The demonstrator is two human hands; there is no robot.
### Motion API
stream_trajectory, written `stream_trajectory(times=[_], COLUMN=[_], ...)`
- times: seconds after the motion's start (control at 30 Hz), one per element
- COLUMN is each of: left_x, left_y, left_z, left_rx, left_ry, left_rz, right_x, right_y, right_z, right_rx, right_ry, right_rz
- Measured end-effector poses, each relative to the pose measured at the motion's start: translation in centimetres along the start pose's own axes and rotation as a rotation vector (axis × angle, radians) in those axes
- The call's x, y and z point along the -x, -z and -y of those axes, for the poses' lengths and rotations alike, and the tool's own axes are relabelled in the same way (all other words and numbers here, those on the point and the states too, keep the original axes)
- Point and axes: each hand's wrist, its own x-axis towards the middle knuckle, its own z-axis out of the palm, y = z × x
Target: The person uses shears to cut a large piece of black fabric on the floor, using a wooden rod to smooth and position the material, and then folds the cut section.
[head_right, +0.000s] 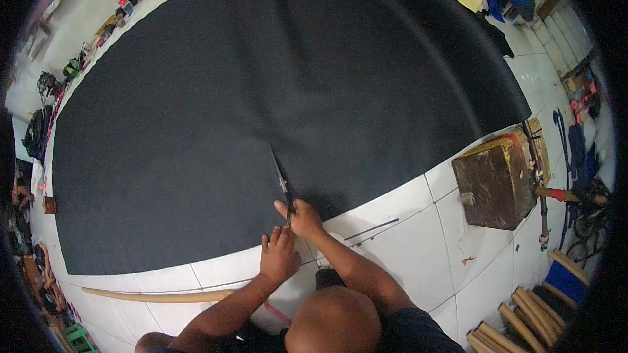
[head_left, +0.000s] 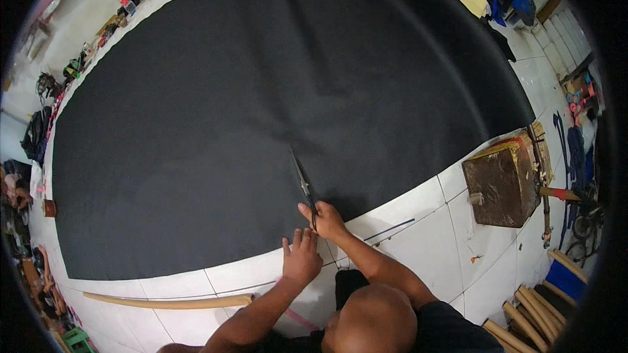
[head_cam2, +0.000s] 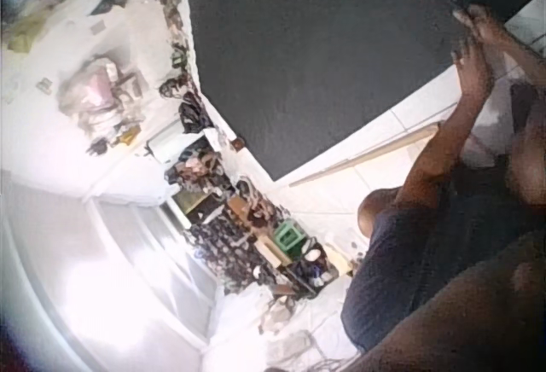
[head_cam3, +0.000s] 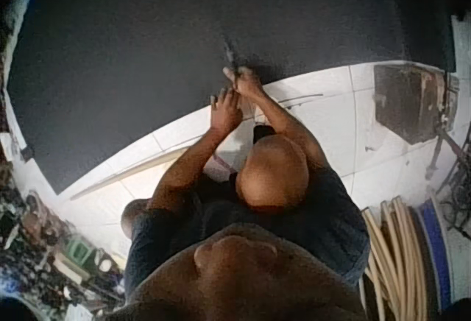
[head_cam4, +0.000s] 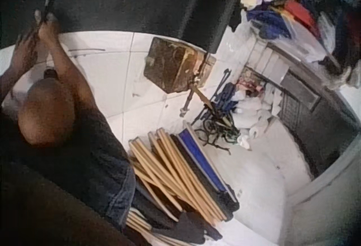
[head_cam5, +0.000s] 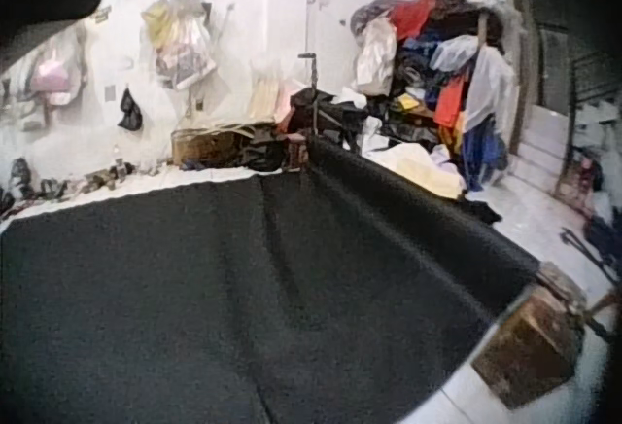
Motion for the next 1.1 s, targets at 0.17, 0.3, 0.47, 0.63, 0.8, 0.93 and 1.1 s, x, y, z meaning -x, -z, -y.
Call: stream_trajectory(times=[0.17,0.3,0.47,0.63,0.8,0.93,1.1], left_x=[-0.1,-0.1,-0.3,-0.4,-0.4,-0.3,-1.1], left_y=[0.8,0.5,0.7,1.1,1.1,0.6,2.1], left_z=[-0.7,-0.4,-0.2,0.0,0.4,0.4,0.3], left_rx=[-0.011,-0.061,-0.076,0.015,0.130,0.109,0.077], left_ry=[0.040,0.033,0.021,0.017,0.053,0.033,0.046], left_rz=[0.127,0.141,0.192,0.204,0.205,0.181,0.337], right_x=[0.3,-2.7,-9.5,-13.3,-13.6,-16.9,-23.1], right_y=[0.5,-0.3,-0.6,-0.4,-0.4,-0.1,0.3], right_z=[0.5,1.5,5.8,6.8,7.3,9.4,13.8], right_rx=[-0.111,-0.114,-0.116,-0.145,-0.225,-0.229,-0.218], right_ry=[-0.062,-0.032,-0.013,0.047,0.034,0.020,0.030], right_rz=[0.081,0.061,0.016,-0.009,0.024,0.060,0.041])
